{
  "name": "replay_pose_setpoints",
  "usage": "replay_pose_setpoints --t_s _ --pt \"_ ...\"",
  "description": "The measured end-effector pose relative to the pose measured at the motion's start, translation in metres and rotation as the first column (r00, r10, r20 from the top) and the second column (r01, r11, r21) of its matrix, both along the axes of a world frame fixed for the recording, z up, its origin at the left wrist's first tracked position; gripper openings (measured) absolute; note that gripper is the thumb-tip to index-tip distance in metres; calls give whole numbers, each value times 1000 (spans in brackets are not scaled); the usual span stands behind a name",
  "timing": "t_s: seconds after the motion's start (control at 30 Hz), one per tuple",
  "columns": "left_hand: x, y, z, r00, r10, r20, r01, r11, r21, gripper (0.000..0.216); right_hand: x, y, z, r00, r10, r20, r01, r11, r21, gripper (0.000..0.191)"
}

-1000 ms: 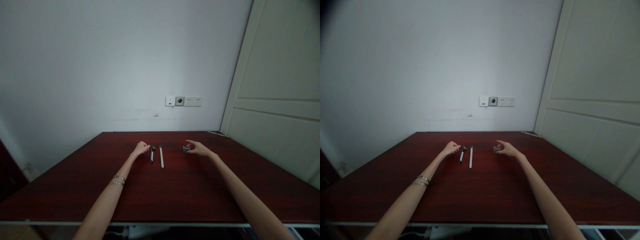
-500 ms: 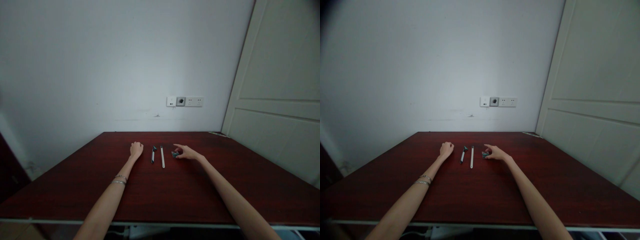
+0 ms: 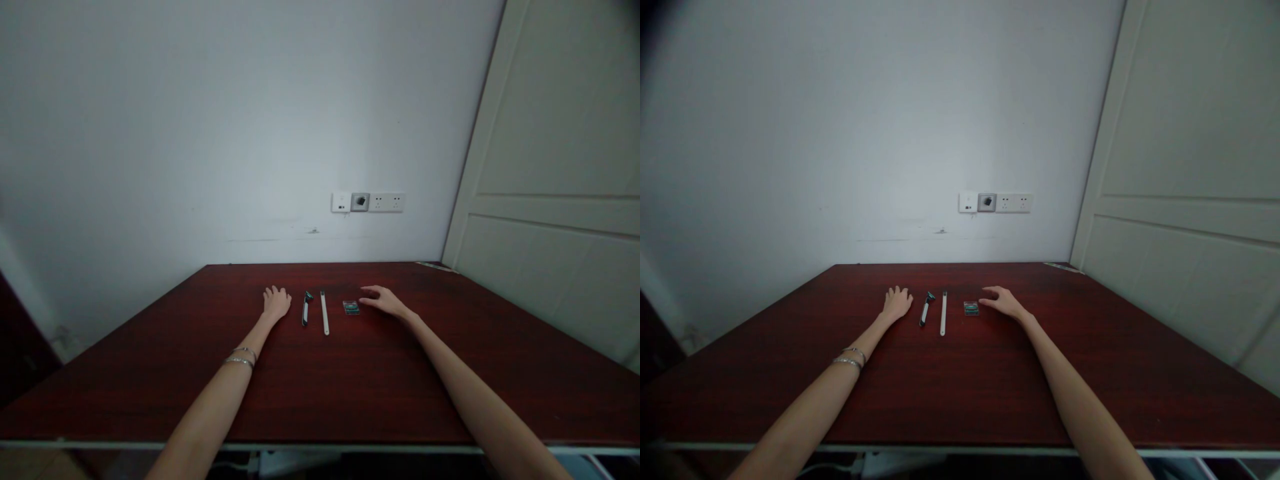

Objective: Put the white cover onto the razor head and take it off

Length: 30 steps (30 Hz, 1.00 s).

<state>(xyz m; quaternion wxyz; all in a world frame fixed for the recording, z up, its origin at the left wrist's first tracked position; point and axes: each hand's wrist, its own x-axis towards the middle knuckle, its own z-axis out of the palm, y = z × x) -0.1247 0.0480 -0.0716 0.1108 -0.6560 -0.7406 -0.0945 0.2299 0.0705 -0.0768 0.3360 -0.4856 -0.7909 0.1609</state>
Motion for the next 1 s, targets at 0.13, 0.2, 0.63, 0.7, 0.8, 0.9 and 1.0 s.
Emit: replay_pose_setpoints --t_s 0.13,0.2,0.63,0.7,0.8,0.9,1.0 --pt "0 2 -3 1000 0 -22 1 1000 26 44 23 8 -12 973 -198 117 180 972 150 44" --pt "0 2 -3 1000 -9 -27 9 999 34 43 29 11 -17 942 -266 203 241 960 142 45" --pt "2 -1 1 998 -52 38 52 999 -5 39 21 3 -9 868 -325 375 295 946 136 43" --pt "1 0 0 998 -56 42 56 998 -8 39 22 2 -8 869 -323 375 294 946 134 43" --pt "-1 3 0 996 -73 43 74 997 -14 39 23 2 -7 870 -323 372 296 946 130 43" --pt "-3 4 -1 995 -88 42 89 996 -20 40 23 2 -7 871 -324 369 297 946 130 42" --pt "-4 4 -1 995 -92 47 93 995 -26 40 23 2 -7 872 -322 369 295 947 128 40"
